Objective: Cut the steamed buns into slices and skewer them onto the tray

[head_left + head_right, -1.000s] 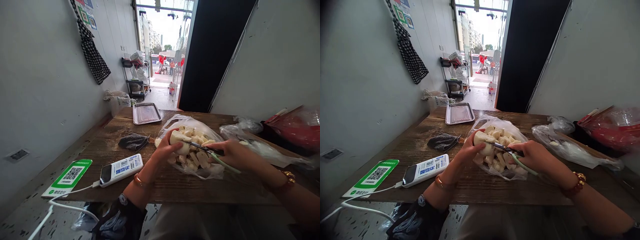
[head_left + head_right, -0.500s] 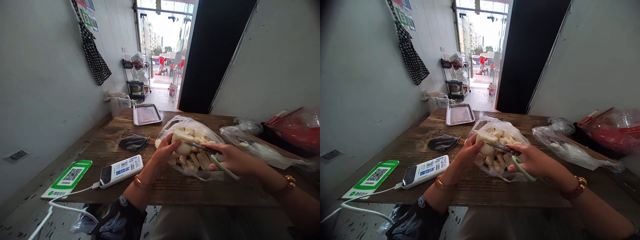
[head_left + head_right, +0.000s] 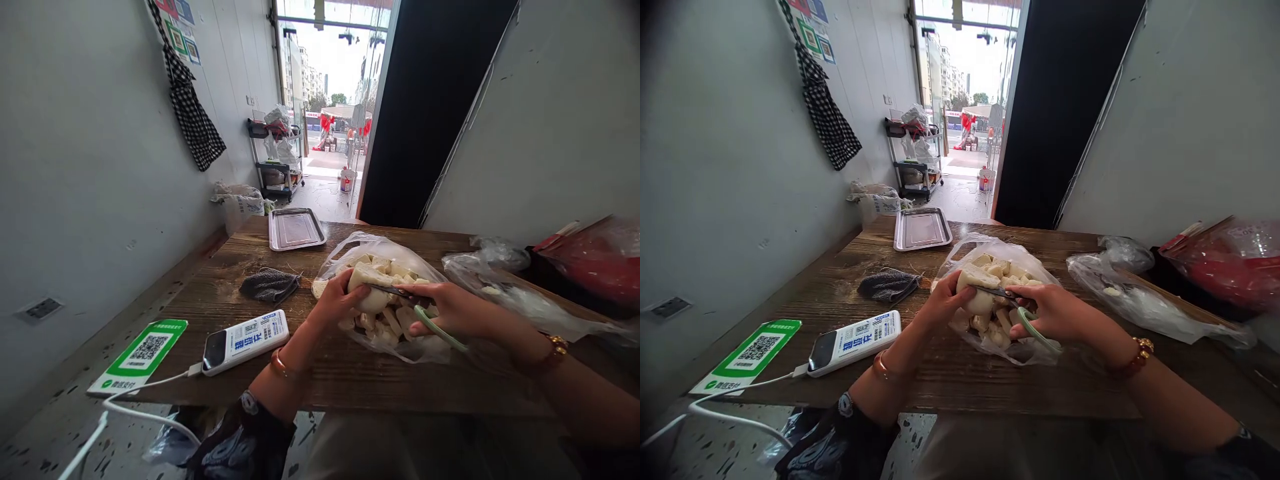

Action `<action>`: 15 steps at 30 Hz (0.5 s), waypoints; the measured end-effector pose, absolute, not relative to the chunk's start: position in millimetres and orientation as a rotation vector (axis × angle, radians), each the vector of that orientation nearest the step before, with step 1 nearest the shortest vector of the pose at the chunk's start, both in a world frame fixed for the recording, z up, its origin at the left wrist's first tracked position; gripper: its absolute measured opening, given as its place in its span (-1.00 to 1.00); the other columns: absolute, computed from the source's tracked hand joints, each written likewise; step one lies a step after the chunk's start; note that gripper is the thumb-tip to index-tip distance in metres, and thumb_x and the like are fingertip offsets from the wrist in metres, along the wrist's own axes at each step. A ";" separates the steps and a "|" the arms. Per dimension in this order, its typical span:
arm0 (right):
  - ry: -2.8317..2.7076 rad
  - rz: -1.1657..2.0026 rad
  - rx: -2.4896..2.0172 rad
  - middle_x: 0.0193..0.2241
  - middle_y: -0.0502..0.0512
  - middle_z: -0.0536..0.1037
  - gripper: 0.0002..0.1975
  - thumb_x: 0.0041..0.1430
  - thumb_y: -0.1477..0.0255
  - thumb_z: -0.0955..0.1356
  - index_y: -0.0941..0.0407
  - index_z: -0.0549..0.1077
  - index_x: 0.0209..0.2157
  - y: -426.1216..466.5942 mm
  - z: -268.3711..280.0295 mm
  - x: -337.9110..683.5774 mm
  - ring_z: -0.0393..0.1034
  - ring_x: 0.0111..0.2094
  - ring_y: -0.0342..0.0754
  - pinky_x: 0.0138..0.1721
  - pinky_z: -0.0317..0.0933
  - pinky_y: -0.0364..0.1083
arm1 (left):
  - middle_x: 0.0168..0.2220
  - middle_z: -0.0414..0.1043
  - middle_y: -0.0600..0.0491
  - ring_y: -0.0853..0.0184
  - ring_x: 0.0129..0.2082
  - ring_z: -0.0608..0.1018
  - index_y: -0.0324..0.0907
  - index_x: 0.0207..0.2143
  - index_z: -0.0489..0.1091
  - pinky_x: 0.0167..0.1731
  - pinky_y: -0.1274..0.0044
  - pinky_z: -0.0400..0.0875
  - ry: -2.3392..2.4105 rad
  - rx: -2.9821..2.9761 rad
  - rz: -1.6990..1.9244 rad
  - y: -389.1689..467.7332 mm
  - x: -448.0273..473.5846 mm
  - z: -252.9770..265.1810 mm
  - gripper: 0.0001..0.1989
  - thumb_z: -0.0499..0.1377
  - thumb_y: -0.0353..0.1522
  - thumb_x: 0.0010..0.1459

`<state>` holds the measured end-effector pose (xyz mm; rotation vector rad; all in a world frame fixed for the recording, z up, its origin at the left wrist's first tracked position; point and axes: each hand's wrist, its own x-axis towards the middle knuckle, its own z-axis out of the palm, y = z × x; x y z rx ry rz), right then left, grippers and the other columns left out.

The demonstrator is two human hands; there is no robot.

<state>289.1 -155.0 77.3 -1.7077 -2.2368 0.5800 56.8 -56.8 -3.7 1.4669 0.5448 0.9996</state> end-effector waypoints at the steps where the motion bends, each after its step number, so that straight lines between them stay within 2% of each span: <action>1: -2.227 0.581 -1.713 -0.10 0.17 0.69 -0.24 -0.05 0.13 0.53 0.10 0.50 0.19 -154.6 76.6 289.8 0.57 -0.07 0.26 0.04 0.42 0.15 | -0.12 0.56 -0.09 0.16 -0.14 0.53 -0.27 -0.06 0.51 -0.14 0.43 0.41 0.550 1.471 0.998 -56.6 56.7 -4.0 -0.42 0.38 -0.05 -0.02; 5: -2.190 0.608 -1.724 -0.19 0.07 0.72 -0.43 0.06 0.16 0.47 0.03 0.57 0.11 -155.5 74.9 292.4 0.57 -0.05 0.26 0.07 0.41 0.15 | -0.12 0.56 -0.09 0.17 -0.14 0.53 -0.25 -0.07 0.51 -0.15 0.44 0.41 0.555 1.461 0.995 -56.8 56.2 -3.9 -0.43 0.38 -0.04 -0.01; 9: -2.166 0.590 -1.703 -0.15 0.03 0.72 -0.55 0.15 0.16 0.42 -0.02 0.62 0.05 -159.0 69.5 291.4 0.58 -0.07 0.25 0.03 0.42 0.14 | -0.14 0.56 -0.08 0.19 -0.15 0.53 -0.26 -0.07 0.50 -0.16 0.44 0.42 0.537 1.398 0.987 -57.2 56.9 -5.4 -0.42 0.40 -0.05 -0.02; 15: -2.101 0.531 -1.719 0.01 0.13 0.66 -0.53 0.14 0.15 0.43 0.03 0.61 0.05 -161.2 60.0 290.6 0.56 -0.02 0.28 0.02 0.42 0.16 | -0.10 0.54 -0.10 0.20 -0.14 0.51 -0.26 -0.05 0.50 -0.19 0.49 0.40 0.426 1.227 1.030 -55.0 56.8 -10.6 -0.36 0.41 -0.01 -0.05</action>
